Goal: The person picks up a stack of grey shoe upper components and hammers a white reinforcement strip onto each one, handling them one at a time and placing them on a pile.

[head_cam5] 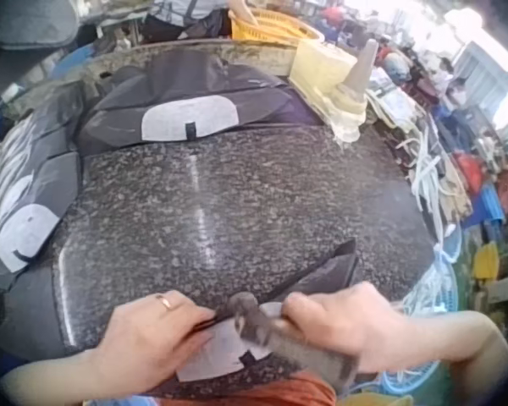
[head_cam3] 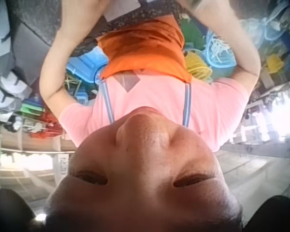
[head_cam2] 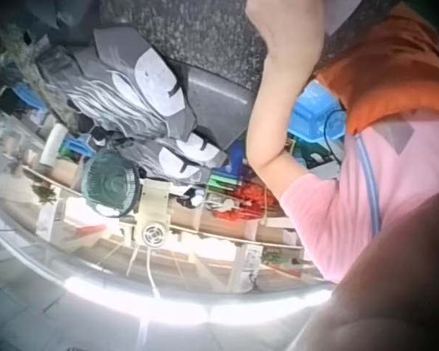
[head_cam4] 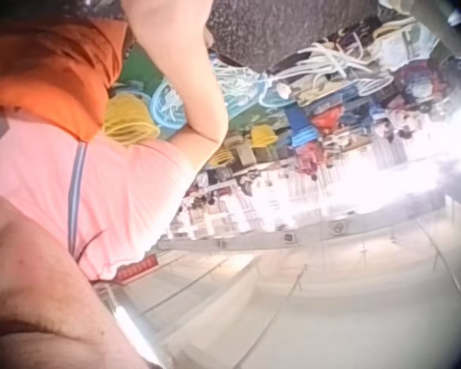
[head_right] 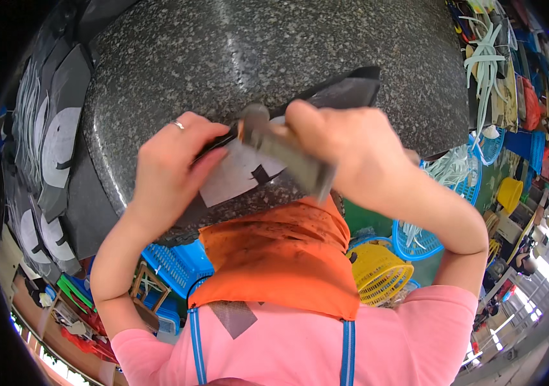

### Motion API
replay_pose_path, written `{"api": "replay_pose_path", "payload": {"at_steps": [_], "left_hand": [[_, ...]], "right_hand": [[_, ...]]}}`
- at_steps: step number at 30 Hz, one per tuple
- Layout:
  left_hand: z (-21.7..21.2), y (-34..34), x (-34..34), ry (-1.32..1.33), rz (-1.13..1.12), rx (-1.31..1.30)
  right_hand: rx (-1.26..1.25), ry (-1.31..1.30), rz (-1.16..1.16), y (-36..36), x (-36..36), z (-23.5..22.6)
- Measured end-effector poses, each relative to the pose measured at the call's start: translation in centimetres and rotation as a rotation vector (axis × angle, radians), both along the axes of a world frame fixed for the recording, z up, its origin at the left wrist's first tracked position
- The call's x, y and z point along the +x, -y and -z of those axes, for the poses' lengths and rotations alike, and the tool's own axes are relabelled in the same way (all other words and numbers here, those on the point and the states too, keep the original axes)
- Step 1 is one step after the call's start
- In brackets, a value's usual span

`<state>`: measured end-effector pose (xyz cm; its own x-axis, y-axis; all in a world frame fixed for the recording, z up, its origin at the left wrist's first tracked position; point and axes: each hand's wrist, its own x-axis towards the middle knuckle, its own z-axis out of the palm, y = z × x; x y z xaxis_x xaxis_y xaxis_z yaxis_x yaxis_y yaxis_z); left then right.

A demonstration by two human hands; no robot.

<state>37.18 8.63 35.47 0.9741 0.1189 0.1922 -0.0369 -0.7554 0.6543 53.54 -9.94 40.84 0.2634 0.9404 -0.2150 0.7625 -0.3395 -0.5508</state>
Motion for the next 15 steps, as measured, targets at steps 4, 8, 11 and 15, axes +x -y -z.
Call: {"api": "replay_pose_path", "payload": {"at_steps": [4, 8, 11, 15], "left_hand": [[0.5, 0.6, -1.7, 0.062, -0.018, 0.167], [0.9, -0.5, -2.9, 0.045, -0.071, -0.014], [0.7, -0.5, -3.4, 0.131, -0.013, 0.164], [0.6, -1.2, -4.9, 0.055, -0.029, 0.082]], "right_hand": [[-0.01, -0.09, -0.018, -1.4, -0.6, -0.2], [0.006, -0.051, -0.064, -2.4, -1.5, 0.1], [-0.044, 0.119, -0.169, -3.1, -3.2, -0.4], [0.061, -0.023, -0.157, -4.0, -3.4, -0.5]]}}
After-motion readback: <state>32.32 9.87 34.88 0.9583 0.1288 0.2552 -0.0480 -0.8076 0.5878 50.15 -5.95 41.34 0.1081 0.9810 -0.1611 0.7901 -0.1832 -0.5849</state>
